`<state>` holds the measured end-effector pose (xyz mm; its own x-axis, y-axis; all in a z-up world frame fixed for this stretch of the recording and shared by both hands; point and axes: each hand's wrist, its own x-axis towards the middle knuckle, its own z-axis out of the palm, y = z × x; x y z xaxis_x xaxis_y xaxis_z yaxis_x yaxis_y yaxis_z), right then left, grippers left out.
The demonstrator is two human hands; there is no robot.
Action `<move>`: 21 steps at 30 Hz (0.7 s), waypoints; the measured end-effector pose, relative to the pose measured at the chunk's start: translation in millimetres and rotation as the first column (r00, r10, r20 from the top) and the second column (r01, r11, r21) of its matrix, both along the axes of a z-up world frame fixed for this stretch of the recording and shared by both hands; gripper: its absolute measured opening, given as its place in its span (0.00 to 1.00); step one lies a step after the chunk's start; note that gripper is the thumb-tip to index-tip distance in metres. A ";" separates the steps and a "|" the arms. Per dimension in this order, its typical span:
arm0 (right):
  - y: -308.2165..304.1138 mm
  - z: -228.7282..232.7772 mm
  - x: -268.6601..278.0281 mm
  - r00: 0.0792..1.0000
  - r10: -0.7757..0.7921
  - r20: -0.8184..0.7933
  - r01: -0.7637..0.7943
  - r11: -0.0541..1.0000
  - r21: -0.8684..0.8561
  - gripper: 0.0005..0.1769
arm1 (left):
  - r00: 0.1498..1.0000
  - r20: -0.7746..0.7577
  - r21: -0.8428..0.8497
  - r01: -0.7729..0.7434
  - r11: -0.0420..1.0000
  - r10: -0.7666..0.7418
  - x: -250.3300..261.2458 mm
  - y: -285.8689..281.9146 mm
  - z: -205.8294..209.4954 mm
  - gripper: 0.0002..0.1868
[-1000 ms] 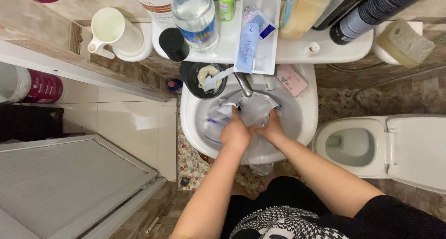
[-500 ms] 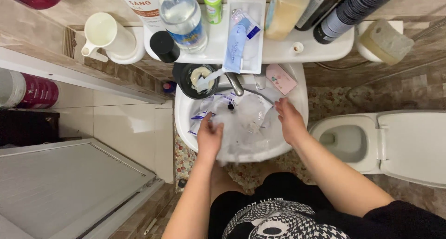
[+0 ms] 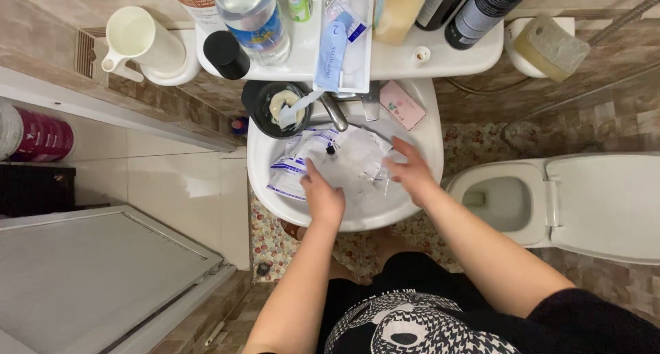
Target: The recorder prepares hair dye by squeezing cream from a tube into a bowl and mixing it with a brush, then collects the trash and moves to the kitchen.
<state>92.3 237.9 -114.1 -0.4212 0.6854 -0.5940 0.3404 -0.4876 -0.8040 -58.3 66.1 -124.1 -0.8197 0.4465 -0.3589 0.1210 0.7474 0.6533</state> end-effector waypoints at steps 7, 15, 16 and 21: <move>-31.1 -40.6 -46.4 0.766 0.594 0.245 -0.622 0.589 0.516 0.62 | 0.949 0.311 0.209 -0.131 0.969 0.062 -9.6 3.7 -53.5 0.29; 18.5 -73.0 17.8 0.946 0.318 0.059 -0.244 0.581 0.776 0.19 | 0.894 -0.442 0.377 0.255 0.890 -0.069 -42.6 28.1 73.7 0.07; 27.9 -63.9 31.4 0.959 0.281 0.046 -0.212 0.597 0.774 0.16 | 0.860 -0.510 0.469 0.272 0.840 0.007 -42.7 33.5 98.3 0.07; 49.8 -20.8 84.0 0.973 0.232 -0.016 -0.149 0.675 0.723 0.07 | 0.809 -0.528 0.663 0.205 0.720 0.256 -50.8 64.2 179.8 0.13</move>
